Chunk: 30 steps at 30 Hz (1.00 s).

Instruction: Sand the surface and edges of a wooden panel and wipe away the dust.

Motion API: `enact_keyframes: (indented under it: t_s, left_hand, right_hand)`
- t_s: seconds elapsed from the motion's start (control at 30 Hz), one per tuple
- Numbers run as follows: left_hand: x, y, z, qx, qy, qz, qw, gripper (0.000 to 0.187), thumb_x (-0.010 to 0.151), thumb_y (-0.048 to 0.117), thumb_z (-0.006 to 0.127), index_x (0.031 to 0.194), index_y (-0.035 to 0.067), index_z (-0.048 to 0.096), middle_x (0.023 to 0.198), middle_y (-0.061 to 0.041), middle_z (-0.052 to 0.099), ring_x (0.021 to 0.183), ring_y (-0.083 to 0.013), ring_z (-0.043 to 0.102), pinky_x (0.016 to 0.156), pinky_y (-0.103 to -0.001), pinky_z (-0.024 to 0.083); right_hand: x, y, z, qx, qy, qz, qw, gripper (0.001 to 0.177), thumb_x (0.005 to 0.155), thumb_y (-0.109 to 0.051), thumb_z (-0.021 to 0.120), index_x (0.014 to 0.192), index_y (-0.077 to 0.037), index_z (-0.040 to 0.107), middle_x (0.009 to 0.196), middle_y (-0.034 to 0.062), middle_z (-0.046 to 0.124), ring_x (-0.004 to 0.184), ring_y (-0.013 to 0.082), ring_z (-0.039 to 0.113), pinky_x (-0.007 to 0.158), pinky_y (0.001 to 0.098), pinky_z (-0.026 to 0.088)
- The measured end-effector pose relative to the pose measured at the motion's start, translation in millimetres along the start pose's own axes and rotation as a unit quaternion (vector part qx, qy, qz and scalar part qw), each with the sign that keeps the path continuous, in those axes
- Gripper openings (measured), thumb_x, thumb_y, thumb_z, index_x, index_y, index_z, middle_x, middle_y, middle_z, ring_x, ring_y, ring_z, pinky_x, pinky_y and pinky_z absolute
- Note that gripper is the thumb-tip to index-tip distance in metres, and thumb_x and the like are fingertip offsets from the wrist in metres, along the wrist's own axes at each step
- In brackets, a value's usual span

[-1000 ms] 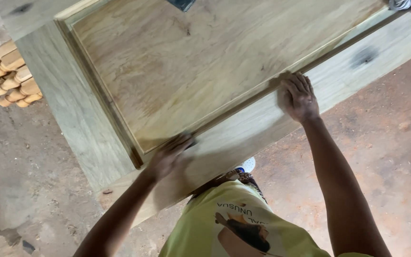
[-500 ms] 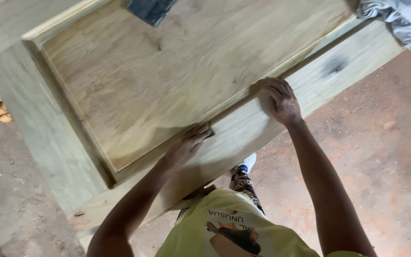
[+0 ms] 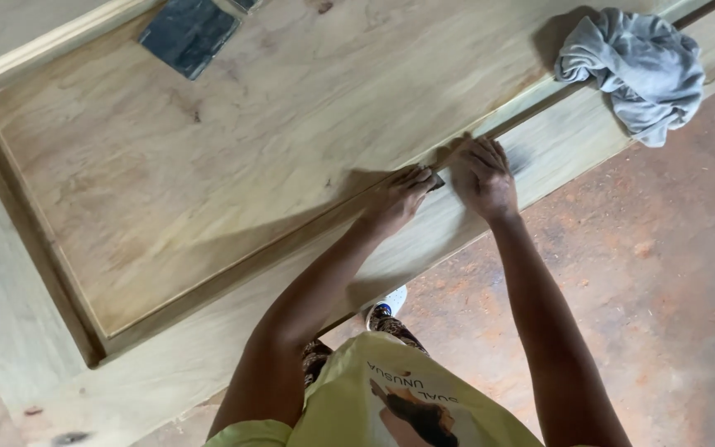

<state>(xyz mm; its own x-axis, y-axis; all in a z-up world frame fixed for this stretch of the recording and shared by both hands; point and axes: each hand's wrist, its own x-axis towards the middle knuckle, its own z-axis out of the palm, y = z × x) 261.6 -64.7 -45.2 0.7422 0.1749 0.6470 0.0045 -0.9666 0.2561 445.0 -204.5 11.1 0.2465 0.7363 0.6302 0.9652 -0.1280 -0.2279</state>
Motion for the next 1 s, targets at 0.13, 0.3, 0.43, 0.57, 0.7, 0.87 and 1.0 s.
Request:
enact_keyframes:
  t_s: [0.13, 0.3, 0.43, 0.57, 0.7, 0.87, 1.0]
  left_hand:
    - [11, 17, -108, 0.056, 0.025, 0.041, 0.997, 0.016, 0.093, 0.008, 0.071, 0.106, 0.018, 0.07, 0.112, 0.0, 0.073, 0.108, -0.0187, 0.071, 0.099, -0.031, 0.055]
    - [-94, -9, -237, -0.083, -0.082, -0.015, 0.993, 0.038, 0.103, 0.013, 0.053, 0.138, 0.018, 0.066, 0.142, -0.002, 0.065, 0.132, -0.0258, 0.06, 0.112, -0.042, 0.05]
    - [-113, 2, -287, -0.047, -0.141, -0.059, 0.987, 0.032, 0.091, 0.001, 0.066, 0.123, 0.006, 0.073, 0.13, -0.015, 0.071, 0.122, -0.0381, 0.065, 0.104, -0.049, 0.054]
    - [-80, 6, -247, -0.071, -0.121, -0.069, 0.988, 0.031, 0.098, 0.004, 0.058, 0.128, 0.003, 0.07, 0.136, -0.018, 0.068, 0.124, -0.0389, 0.063, 0.104, -0.051, 0.053]
    - [-28, 6, -114, -0.128, -0.042, -0.01, 0.991, 0.037, 0.098, 0.006, 0.057, 0.133, 0.008, 0.069, 0.137, -0.013, 0.068, 0.124, -0.0362, 0.064, 0.107, -0.051, 0.053]
    - [65, 26, 33, -0.054, -0.007, -0.003, 0.998, 0.029, 0.098, 0.014, 0.066, 0.126, 0.02, 0.071, 0.133, 0.003, 0.068, 0.118, -0.0207, 0.068, 0.099, -0.038, 0.058]
    - [102, 36, 91, -0.043, -0.041, -0.035, 0.998, 0.028, 0.096, 0.023, 0.067, 0.123, 0.023, 0.07, 0.131, 0.007, 0.068, 0.114, -0.0189, 0.07, 0.083, -0.039, 0.065]
  right_hand:
    - [6, 21, -2, 0.044, -0.019, -0.023, 0.999, 0.034, 0.084, -0.02, 0.074, 0.117, -0.014, 0.079, 0.132, 0.0101, 0.072, 0.134, 0.034, 0.06, 0.119, 0.0484, 0.039]
    - [7, 19, -17, 0.062, -0.04, -0.057, 0.996, 0.04, 0.085, -0.017, 0.071, 0.125, -0.015, 0.078, 0.137, 0.0108, 0.07, 0.138, 0.0336, 0.057, 0.121, 0.0472, 0.037]
    - [10, 9, -41, 0.003, -0.05, -0.04, 0.998, 0.042, 0.093, -0.021, 0.065, 0.134, -0.022, 0.074, 0.141, 0.0046, 0.068, 0.141, 0.0287, 0.054, 0.123, 0.0452, 0.035]
    - [4, 10, -37, -0.065, -0.041, 0.01, 0.997, 0.045, 0.098, -0.03, 0.062, 0.141, -0.022, 0.07, 0.15, 0.0052, 0.063, 0.142, 0.0285, 0.052, 0.123, 0.0463, 0.032]
    - [-25, 41, -23, -0.086, -0.041, 0.057, 0.994, 0.044, 0.1, -0.027, 0.06, 0.143, -0.022, 0.068, 0.155, 0.0051, 0.058, 0.146, 0.028, 0.048, 0.123, 0.0472, 0.03]
    - [-42, 57, -21, -0.024, -0.008, 0.21, 0.977, 0.045, 0.102, -0.015, 0.053, 0.147, -0.017, 0.059, 0.153, 0.0106, 0.056, 0.145, 0.0313, 0.046, 0.123, 0.0535, 0.02]
    - [-45, 69, -14, 0.001, 0.016, 0.241, 0.97, 0.044, 0.101, -0.018, 0.053, 0.144, -0.017, 0.059, 0.15, 0.0099, 0.058, 0.144, 0.0312, 0.047, 0.124, 0.0543, 0.019]
